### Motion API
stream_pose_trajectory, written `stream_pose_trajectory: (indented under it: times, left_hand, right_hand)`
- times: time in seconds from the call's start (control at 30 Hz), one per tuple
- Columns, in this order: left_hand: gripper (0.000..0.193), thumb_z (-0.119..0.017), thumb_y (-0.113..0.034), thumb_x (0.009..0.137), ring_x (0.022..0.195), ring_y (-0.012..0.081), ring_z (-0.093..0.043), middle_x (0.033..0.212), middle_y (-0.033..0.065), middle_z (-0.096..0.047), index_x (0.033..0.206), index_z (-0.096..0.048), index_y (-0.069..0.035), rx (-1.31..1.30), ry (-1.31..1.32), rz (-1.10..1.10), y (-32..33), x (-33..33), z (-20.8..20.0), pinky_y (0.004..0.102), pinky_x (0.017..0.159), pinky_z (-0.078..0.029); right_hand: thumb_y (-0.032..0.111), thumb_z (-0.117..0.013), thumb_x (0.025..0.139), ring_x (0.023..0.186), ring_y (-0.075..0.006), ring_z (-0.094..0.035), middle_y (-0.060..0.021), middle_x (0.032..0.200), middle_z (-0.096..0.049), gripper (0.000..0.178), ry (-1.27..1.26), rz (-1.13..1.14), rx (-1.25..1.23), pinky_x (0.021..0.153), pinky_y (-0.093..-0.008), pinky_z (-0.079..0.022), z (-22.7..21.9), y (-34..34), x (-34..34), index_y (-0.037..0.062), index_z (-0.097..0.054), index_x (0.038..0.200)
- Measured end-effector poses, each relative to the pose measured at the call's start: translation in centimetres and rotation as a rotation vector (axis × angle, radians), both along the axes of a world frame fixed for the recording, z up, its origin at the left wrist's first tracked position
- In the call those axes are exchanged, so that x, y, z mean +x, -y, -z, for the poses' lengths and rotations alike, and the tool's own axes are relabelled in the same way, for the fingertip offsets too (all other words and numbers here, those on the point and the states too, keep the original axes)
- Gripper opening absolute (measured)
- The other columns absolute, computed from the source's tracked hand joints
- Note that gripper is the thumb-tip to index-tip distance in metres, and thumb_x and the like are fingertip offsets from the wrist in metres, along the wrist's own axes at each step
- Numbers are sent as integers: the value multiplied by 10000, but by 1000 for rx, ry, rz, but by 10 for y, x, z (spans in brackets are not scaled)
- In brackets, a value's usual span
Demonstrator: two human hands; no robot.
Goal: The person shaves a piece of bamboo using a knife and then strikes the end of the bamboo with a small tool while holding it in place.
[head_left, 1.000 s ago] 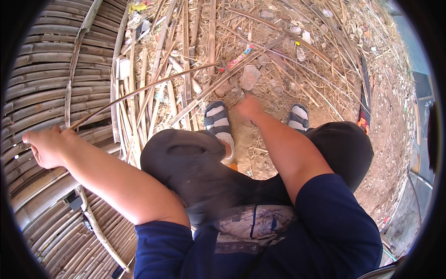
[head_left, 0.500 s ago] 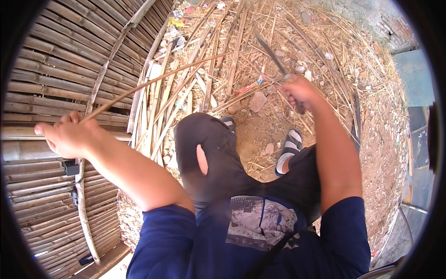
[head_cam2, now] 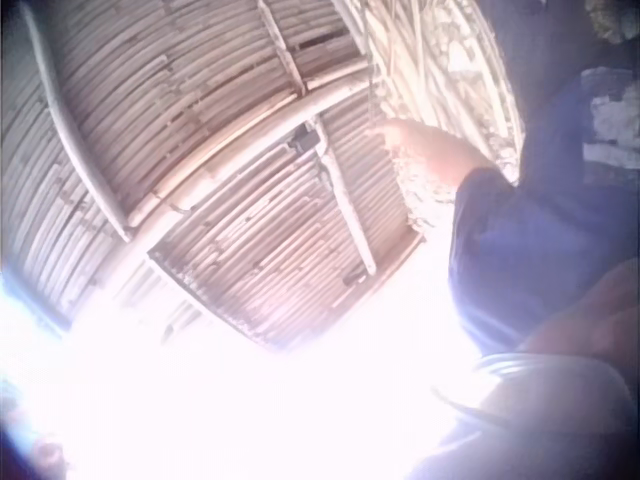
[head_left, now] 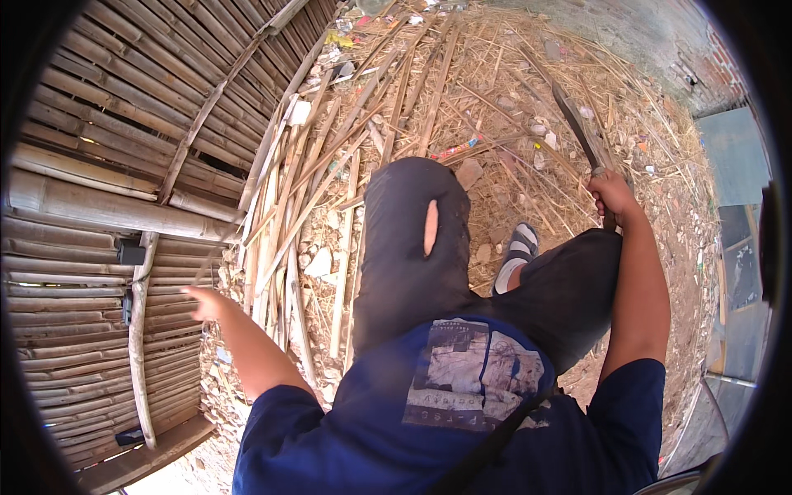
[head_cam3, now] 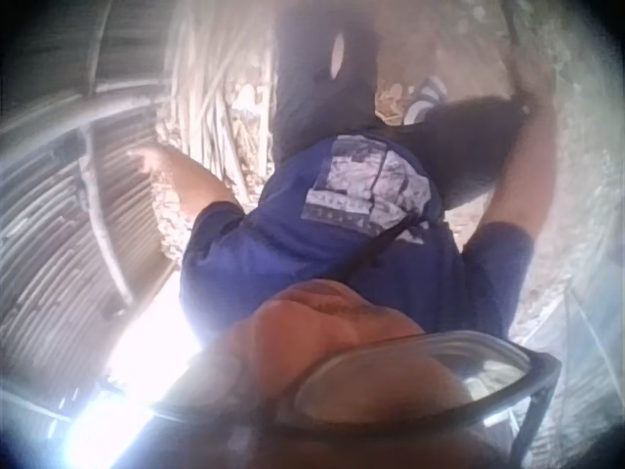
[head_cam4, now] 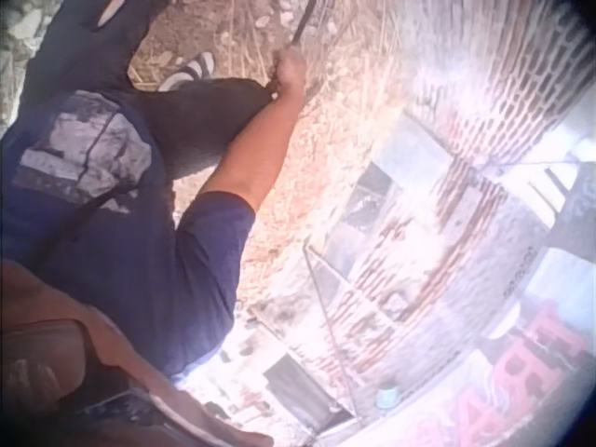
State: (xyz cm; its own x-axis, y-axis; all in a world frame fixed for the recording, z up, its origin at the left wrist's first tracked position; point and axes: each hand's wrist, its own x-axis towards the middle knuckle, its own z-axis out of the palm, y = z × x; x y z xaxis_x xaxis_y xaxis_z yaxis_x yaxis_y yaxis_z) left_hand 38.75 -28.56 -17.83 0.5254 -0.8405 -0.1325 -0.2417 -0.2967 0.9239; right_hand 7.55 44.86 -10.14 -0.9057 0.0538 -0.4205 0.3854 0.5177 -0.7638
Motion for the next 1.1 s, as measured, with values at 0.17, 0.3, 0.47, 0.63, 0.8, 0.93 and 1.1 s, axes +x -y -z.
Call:
stream_pose_trajectory:
  times: [0.17,0.3,0.47,0.63,0.8,0.93,1.1]
  left_hand:
    - [781,-512,-506,1016,1242,371,-515,1423,286,-414,1511,-290,57,358,398,611,-107,74,164,449,980,-535]
    - [592,-464,-307,1048,1272,331,-465,1416,219,-382,1517,-293,10,269,272,1395,-217,120,202,444,1085,-418]
    - [632,-568,-262,976,1332,306,-423,1461,194,-366,1522,-314,-71,341,21,1604,-248,118,177,431,1134,-354]
    - [663,-500,-484,1008,1277,349,-473,1369,229,-456,1463,-392,-13,207,59,1670,-237,90,172,445,1092,-382]
    - [642,-647,-399,949,1303,436,-450,1385,271,-446,1417,-429,-17,-220,519,1764,-192,12,161,501,1095,-377]
    - [700,-718,-339,886,1415,342,-369,1517,151,-397,1475,-406,-127,-337,1096,1535,-118,-55,173,545,1134,-314]
    - [631,-682,-196,896,1458,287,-338,1535,73,-406,1478,-437,-183,-328,1366,1504,-56,-105,180,532,1173,-288]
  right_hand:
    - [136,-657,845,466,-116,-478,-9,634,-503,162,12,-80,50,430,-301,-401,-5,10,7,61,-545,933]
    - [146,-663,842,477,-121,-493,-11,630,-508,156,15,-63,57,437,-300,-407,-3,9,1,62,-553,915]
    - [165,-673,836,482,-122,-485,-13,651,-521,169,-26,-43,115,441,-291,-408,-1,10,-3,67,-561,916]
    - [168,-676,828,492,-115,-488,-11,654,-512,182,-31,-49,148,420,-282,-390,1,7,-2,78,-549,920]
    - [167,-670,829,481,-113,-467,-3,656,-499,200,-6,-22,160,417,-278,-385,3,3,-1,88,-536,954]
    - [156,-670,834,467,-107,-452,1,665,-502,199,4,28,117,410,-277,-376,9,-3,-7,88,-534,963]
    - [155,-672,838,462,-102,-457,8,651,-498,196,19,31,147,411,-271,-374,8,6,-10,84,-541,965]
